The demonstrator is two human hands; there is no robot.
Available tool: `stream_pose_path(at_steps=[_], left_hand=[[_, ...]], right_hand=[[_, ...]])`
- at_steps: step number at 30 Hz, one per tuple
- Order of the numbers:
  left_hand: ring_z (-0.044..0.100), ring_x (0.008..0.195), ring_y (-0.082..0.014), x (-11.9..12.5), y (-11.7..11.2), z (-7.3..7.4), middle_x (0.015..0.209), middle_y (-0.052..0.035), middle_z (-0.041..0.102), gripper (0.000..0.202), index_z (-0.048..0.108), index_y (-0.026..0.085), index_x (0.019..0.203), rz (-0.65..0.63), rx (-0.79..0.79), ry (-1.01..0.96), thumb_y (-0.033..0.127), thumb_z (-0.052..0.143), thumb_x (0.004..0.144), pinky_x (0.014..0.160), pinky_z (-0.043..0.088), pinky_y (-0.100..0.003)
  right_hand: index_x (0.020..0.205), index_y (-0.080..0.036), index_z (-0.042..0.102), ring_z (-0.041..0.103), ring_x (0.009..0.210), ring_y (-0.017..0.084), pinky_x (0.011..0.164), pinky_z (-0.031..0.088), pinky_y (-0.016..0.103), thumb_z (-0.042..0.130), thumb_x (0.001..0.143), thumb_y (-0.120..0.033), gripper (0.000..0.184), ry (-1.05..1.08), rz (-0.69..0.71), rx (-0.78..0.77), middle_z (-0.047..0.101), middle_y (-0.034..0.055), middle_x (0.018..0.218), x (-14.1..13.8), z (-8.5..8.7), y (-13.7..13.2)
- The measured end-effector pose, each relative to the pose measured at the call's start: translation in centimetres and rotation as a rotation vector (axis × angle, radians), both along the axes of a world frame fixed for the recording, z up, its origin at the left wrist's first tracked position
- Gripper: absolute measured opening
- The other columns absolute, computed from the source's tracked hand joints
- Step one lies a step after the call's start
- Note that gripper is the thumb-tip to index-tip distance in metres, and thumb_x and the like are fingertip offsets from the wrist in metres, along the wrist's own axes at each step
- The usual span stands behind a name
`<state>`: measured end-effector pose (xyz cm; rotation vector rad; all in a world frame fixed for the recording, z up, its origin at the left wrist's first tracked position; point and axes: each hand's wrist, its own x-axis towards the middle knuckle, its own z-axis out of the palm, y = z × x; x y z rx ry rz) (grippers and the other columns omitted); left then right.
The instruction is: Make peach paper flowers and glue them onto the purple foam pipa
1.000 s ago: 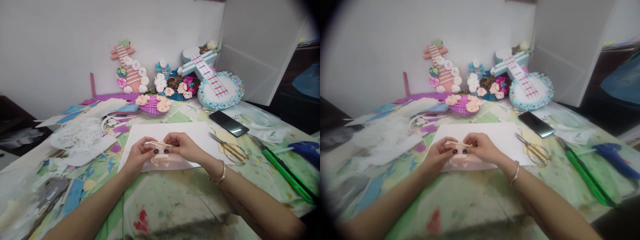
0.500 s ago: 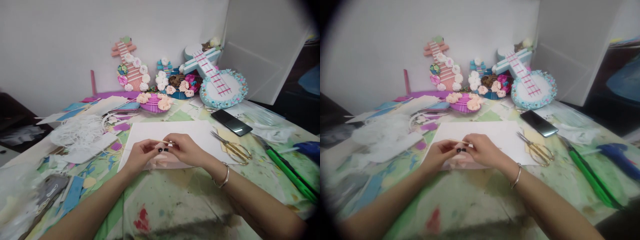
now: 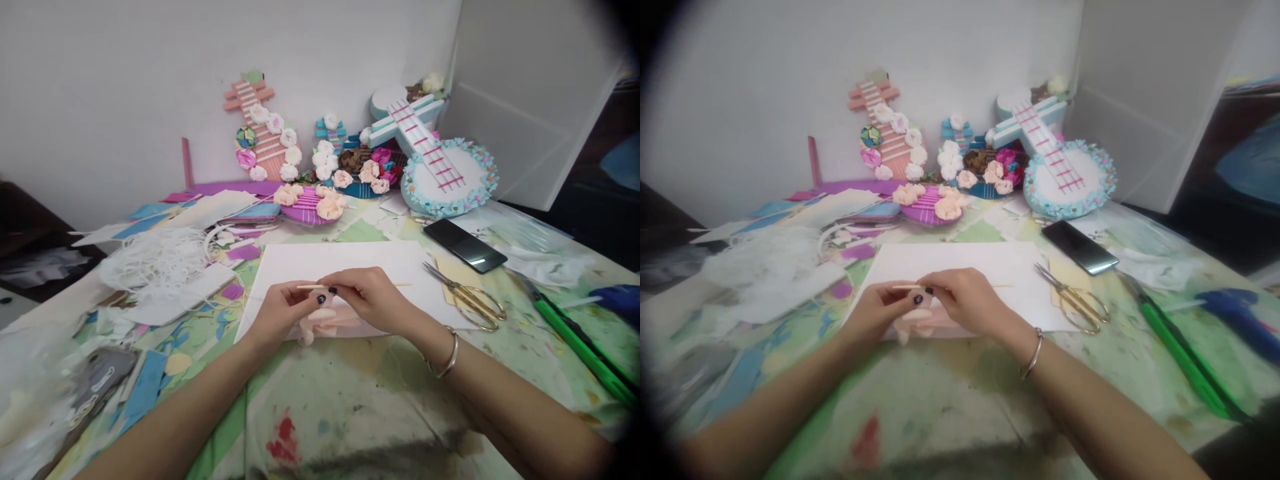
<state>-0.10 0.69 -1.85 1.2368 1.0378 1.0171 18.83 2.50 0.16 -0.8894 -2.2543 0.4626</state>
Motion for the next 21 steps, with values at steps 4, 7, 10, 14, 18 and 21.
stream_pose_path(at_steps=[4, 7, 10, 14, 18, 21], left_hand=[[0.064, 0.066, -0.0151, -0.04, -0.15, 0.34, 0.077, -0.0044, 0.074, 0.024, 0.075, 0.014, 0.089, -0.008, -0.005, 0.009, 0.029, 0.074, 0.070, 0.058, 0.048, -0.022], [0.060, 0.058, -0.0126, 0.06, -0.25, 0.54, 0.069, -0.0029, 0.070, 0.019, 0.074, 0.013, 0.082, -0.011, -0.011, 0.020, 0.027, 0.072, 0.070, 0.053, 0.044, -0.021], [0.056, 0.056, -0.0111, 0.13, -0.32, 0.49, 0.064, -0.0014, 0.066, 0.015, 0.071, 0.012, 0.076, -0.024, -0.027, 0.004, 0.025, 0.070, 0.071, 0.052, 0.042, -0.020], [0.048, 0.051, -0.0073, 0.19, -0.39, 0.35, 0.057, 0.0021, 0.058, 0.019, 0.068, 0.012, 0.073, -0.022, -0.019, -0.058, 0.031, 0.069, 0.073, 0.048, 0.037, -0.018], [0.043, 0.050, -0.0060, 0.35, -0.45, 0.43, 0.056, 0.0025, 0.055, 0.028, 0.067, 0.010, 0.070, -0.004, 0.008, -0.029, 0.038, 0.067, 0.076, 0.047, 0.033, -0.018], [0.048, 0.057, -0.0084, 0.37, -0.43, 0.41, 0.063, 0.0000, 0.060, 0.028, 0.067, 0.010, 0.073, -0.009, 0.041, 0.015, 0.038, 0.066, 0.076, 0.051, 0.037, -0.019]], right_hand=[[0.107, -0.020, 0.069, 0.065, 0.075, 0.012, 0.067, 0.044, 0.021, 0.049, 0.089, -0.012, 0.029, -0.007, 0.007, 0.049, 0.074, 0.0021, 0.089, 0.01, -0.28, 0.13], [0.107, -0.018, 0.070, 0.062, 0.066, 0.011, 0.061, 0.042, 0.020, 0.050, 0.088, -0.012, 0.029, -0.014, 0.018, 0.091, 0.072, 0.0037, 0.080, -0.01, -0.47, 0.23], [0.108, -0.017, 0.070, 0.060, 0.063, 0.011, 0.059, 0.041, 0.020, 0.050, 0.088, -0.011, 0.029, 0.003, 0.040, 0.112, 0.070, 0.0045, 0.076, -0.04, -0.56, 0.25], [0.108, -0.018, 0.070, 0.059, 0.063, 0.011, 0.059, 0.042, 0.020, 0.049, 0.089, -0.013, 0.029, 0.017, 0.050, 0.123, 0.069, 0.0046, 0.074, -0.07, -0.67, 0.19], [0.109, -0.018, 0.070, 0.060, 0.066, 0.011, 0.061, 0.043, 0.021, 0.049, 0.089, -0.012, 0.029, 0.022, 0.057, 0.136, 0.069, 0.0050, 0.078, -0.14, -0.83, 0.15], [0.109, -0.018, 0.069, 0.060, 0.066, 0.011, 0.060, 0.043, 0.021, 0.048, 0.090, -0.013, 0.029, 0.026, 0.039, 0.149, 0.069, 0.0055, 0.080, -0.12, -0.88, 0.17]])
